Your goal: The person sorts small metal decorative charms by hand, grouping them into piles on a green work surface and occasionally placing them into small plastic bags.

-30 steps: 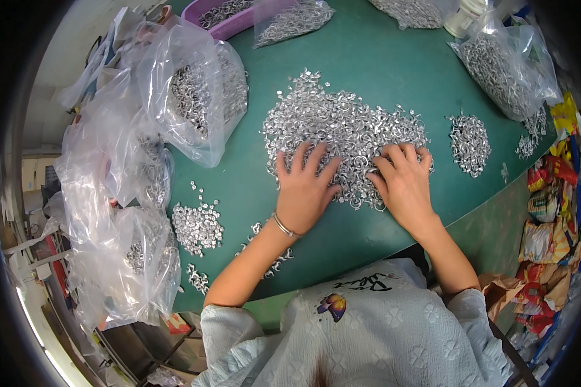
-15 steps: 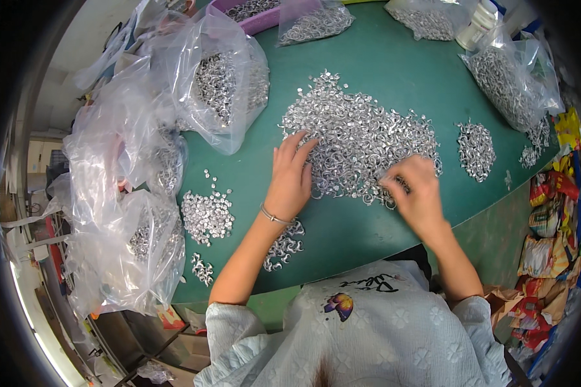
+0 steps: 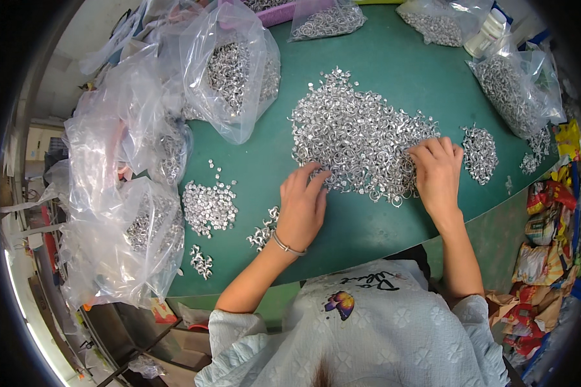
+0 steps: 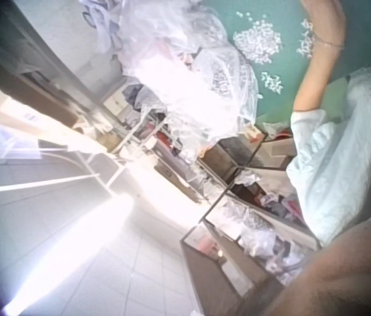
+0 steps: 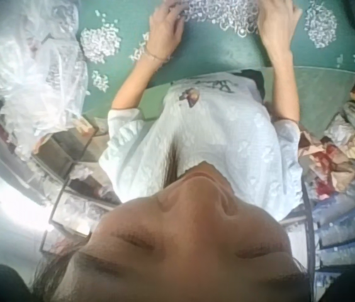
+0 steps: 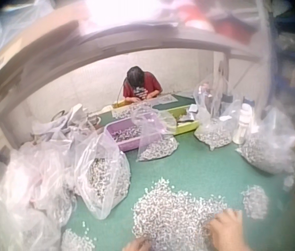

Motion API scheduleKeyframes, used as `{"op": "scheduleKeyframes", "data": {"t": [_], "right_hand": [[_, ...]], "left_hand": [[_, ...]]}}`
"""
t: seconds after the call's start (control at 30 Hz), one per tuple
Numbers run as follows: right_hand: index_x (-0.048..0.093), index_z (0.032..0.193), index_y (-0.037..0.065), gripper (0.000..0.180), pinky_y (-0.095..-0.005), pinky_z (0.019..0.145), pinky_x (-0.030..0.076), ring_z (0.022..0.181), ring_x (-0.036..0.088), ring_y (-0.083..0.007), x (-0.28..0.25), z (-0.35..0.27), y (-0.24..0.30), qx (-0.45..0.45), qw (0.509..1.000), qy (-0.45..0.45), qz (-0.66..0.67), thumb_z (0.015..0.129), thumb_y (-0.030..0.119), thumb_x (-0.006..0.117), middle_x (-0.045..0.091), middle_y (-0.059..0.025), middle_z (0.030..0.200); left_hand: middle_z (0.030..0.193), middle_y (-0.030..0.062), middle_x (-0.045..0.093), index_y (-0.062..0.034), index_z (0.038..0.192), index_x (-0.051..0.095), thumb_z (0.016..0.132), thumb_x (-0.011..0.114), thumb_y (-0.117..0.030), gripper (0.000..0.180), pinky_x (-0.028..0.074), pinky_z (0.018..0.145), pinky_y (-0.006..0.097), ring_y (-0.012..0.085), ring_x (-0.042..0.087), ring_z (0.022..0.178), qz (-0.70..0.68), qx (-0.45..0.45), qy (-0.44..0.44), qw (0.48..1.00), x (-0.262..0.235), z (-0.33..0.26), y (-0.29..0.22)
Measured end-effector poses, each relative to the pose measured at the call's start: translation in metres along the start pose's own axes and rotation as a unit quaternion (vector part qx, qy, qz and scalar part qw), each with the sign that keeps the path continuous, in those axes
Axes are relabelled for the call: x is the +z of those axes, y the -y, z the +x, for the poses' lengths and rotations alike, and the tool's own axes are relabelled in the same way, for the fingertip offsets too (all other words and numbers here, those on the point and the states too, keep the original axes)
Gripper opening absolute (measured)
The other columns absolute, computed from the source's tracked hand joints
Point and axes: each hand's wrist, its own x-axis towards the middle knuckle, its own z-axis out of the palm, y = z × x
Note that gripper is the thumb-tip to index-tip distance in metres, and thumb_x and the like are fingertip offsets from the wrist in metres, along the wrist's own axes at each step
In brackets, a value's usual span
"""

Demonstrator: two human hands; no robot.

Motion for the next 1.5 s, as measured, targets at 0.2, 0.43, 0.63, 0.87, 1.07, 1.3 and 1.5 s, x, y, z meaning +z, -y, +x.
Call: {"op": "scheduleKeyframes", "data": {"t": [0.2,0.43,0.63,0.87,1.07,1.3,1.5], "right_hand": [[0.059,0.085,0.002,0.008,-0.0418,0.084,0.038,0.086,0.054,-0.0271,-0.018,0.012,-0.004,-0.053,0.987,0.059,-0.136,0.078,-0.001,0.059,0.059,-0.0097,0.084],[0.062,0.088,0.003,0.011,-0.0409,0.078,0.042,0.078,0.057,-0.0284,-0.018,0.001,0.036,-0.023,0.982,0.043,0.185,0.077,0.002,0.065,0.061,-0.0117,0.078],[0.063,0.087,0.003,0.008,-0.0388,0.075,0.044,0.079,0.058,-0.0296,0.038,-0.028,0.110,-0.063,0.918,0.180,0.349,0.080,0.005,0.066,0.062,-0.0103,0.082],[0.064,0.096,0.002,0.017,-0.0419,0.082,0.045,0.092,0.057,-0.0325,0.036,0.007,0.087,-0.053,0.958,0.068,0.274,0.079,0.006,0.067,0.062,-0.0127,0.097],[0.061,0.115,0.011,0.038,-0.0481,0.105,0.033,0.130,0.039,-0.0300,0.073,0.046,0.080,-0.237,0.943,0.126,0.198,0.079,0.019,0.069,0.050,-0.0095,0.131],[0.061,0.100,0.007,0.022,-0.0462,0.099,0.039,0.116,0.052,-0.0313,0.062,0.035,0.044,-0.231,0.943,0.134,0.200,0.079,0.012,0.066,0.054,-0.0131,0.121],[0.060,0.097,0.005,0.020,-0.0443,0.093,0.043,0.113,0.054,-0.0327,0.037,0.016,0.019,-0.185,0.958,0.120,0.185,0.077,0.003,0.064,0.055,-0.0123,0.118]], "left_hand": [[0.123,0.0126,0.053,-0.0062,0.116,0.060,0.078,0.056,0.008,0.041,0.038,0.094,0.041,0.0320,0.051,0.110,0.063,-0.010,0.006,0.998,-0.001,-0.003,-0.003],[0.120,0.0134,0.054,-0.0030,0.116,0.058,0.074,0.056,0.007,0.044,0.037,0.095,0.042,0.0323,0.050,0.111,0.044,-0.052,-0.008,0.998,-0.011,-0.018,0.000],[0.119,0.0132,0.055,-0.0040,0.118,0.057,0.081,0.054,0.005,0.038,0.034,0.102,0.047,0.0319,0.052,0.111,0.046,-0.069,-0.004,0.997,-0.010,-0.042,0.003],[0.113,0.0118,0.054,-0.0058,0.113,0.058,0.080,0.064,-0.003,0.034,0.026,0.107,0.060,0.0300,0.051,0.115,0.051,-0.036,0.021,0.998,0.003,-0.066,-0.013],[0.106,0.0103,0.052,-0.0051,0.102,0.060,0.078,0.065,-0.001,0.025,0.025,0.106,0.062,0.0301,0.052,0.112,0.089,-0.022,0.010,0.996,0.010,-0.074,0.003],[0.115,0.0145,0.052,-0.0012,0.111,0.056,0.079,0.064,0.000,0.033,0.035,0.102,0.050,0.0333,0.052,0.107,-0.002,-0.055,-0.007,0.998,-0.010,-0.057,0.003],[0.130,0.0183,0.046,0.0012,0.128,0.047,0.079,0.064,0.000,0.052,0.039,0.095,0.042,0.0370,0.046,0.115,0.010,-0.045,-0.039,0.998,-0.002,-0.002,0.029]]}}
